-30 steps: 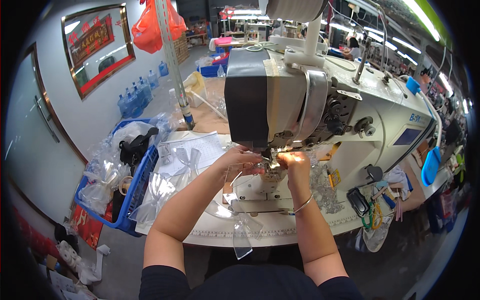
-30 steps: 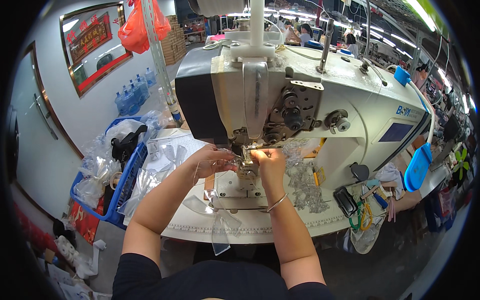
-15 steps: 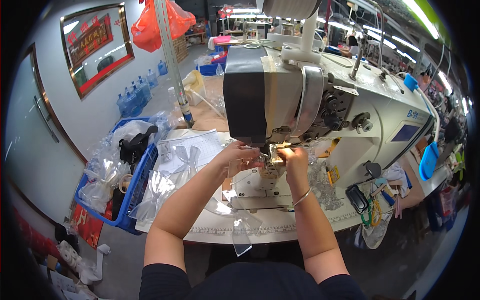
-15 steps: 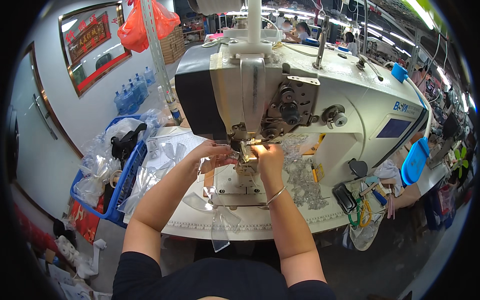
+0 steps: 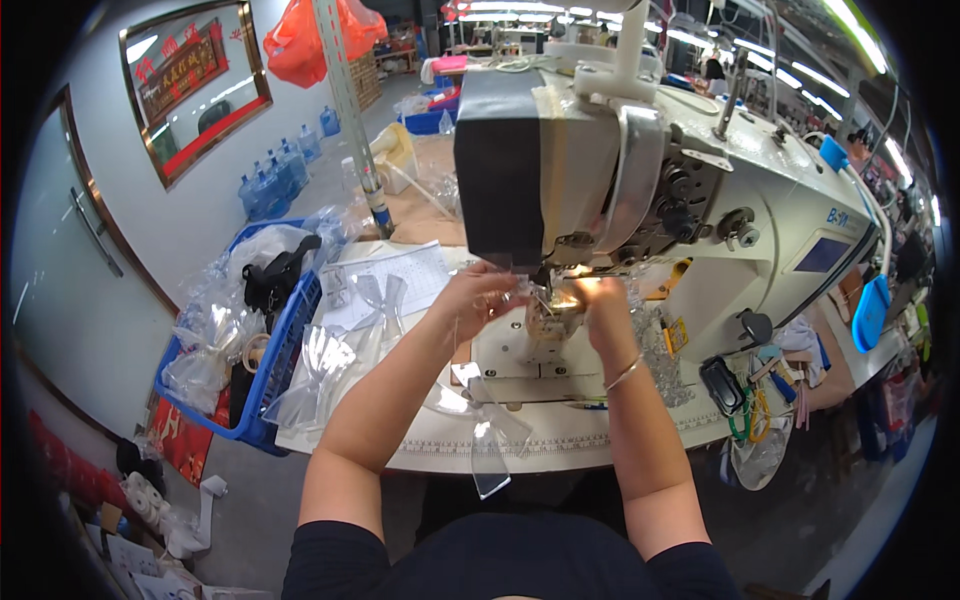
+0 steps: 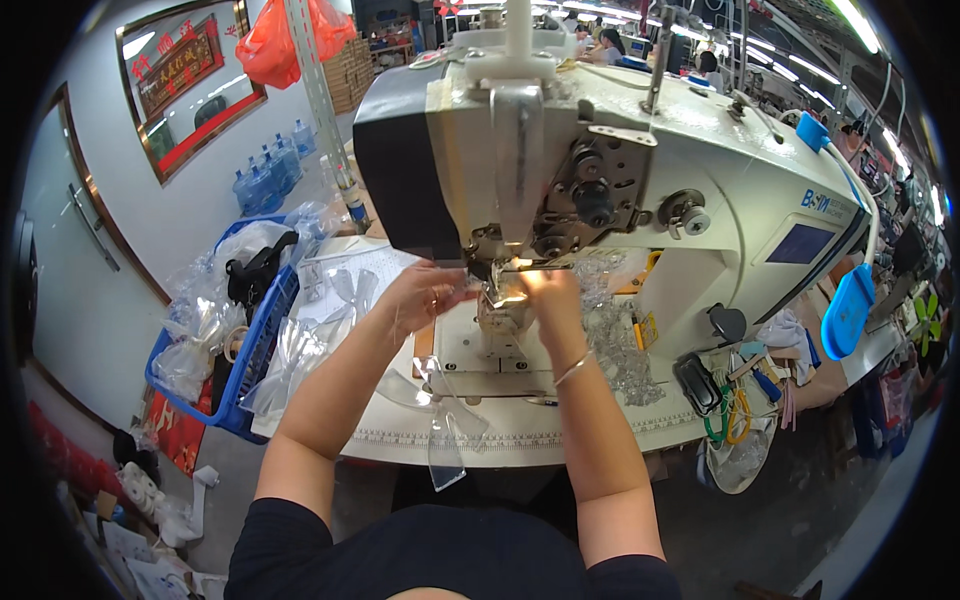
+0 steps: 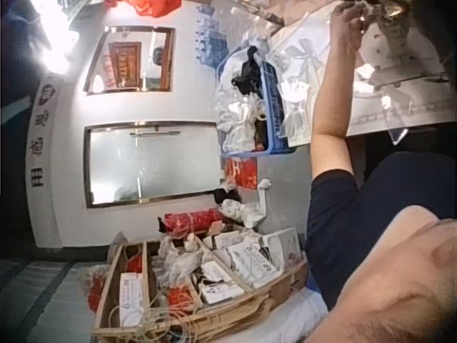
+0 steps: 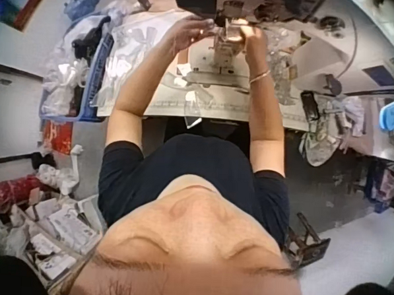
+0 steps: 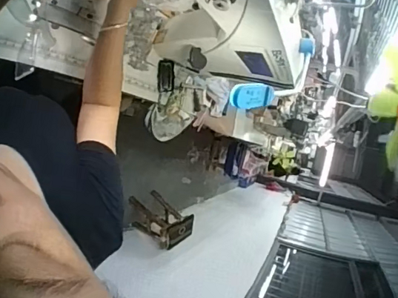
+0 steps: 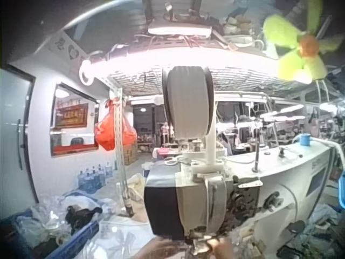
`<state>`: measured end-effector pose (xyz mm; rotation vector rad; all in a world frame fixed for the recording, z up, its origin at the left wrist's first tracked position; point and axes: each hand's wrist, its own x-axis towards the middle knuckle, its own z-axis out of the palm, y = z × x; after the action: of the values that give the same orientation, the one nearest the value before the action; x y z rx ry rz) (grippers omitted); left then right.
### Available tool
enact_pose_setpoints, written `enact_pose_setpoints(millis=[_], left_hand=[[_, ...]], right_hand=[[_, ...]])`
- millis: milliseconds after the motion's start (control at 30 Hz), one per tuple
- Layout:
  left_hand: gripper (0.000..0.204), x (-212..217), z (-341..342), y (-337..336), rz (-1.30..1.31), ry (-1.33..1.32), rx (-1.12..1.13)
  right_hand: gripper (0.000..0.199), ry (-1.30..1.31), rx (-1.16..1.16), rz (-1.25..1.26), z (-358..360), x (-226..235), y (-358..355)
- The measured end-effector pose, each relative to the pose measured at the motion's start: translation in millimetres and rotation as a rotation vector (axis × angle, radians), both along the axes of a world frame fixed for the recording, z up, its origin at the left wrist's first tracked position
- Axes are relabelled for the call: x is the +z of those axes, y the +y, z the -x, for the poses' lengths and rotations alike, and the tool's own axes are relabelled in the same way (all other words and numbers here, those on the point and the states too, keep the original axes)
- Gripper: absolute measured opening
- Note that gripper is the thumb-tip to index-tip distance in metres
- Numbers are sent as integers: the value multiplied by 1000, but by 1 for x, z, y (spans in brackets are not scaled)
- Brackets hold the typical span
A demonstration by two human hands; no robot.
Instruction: The person sews small clear plastic pieces using a sewing machine, then trims excess material with scissors. The person repeats this process for multiple items, handling each piece individually and placing finished items aside.
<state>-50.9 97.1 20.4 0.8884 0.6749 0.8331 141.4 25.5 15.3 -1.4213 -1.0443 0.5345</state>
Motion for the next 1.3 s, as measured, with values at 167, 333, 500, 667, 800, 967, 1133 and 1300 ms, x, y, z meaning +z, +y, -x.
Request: enact_pose_setpoints(millis=[167,333,500,667,800,967,1133,1300], left_hand=[[23,-47,54,-1,-60,-369,514],[20,-67,81,-70,-126,-384,441],[22,-68,87,-116,-106,-371,365],[28,-62,73,-141,-160,-257,280],[23,-55,67,-154,-148,-291,239],[21,-58,64,-160,-127,-329,190],[21,-61,63,-159,-113,-339,163],[22,-64,60,-159,-124,-344,163]], right_hand=[[19,-370,90,12,-51,-64,-69],[19,-891,208,-16,-41,-117,-124],[20,-780,98,20,-36,-123,-124],[38,-626,203,-252,38,-45,-117],[36,-683,194,-474,64,-35,-94],[26,-692,253,-520,68,-34,-91],[24,-596,283,-497,67,-39,-91],[23,-635,281,-478,68,-40,-94]])
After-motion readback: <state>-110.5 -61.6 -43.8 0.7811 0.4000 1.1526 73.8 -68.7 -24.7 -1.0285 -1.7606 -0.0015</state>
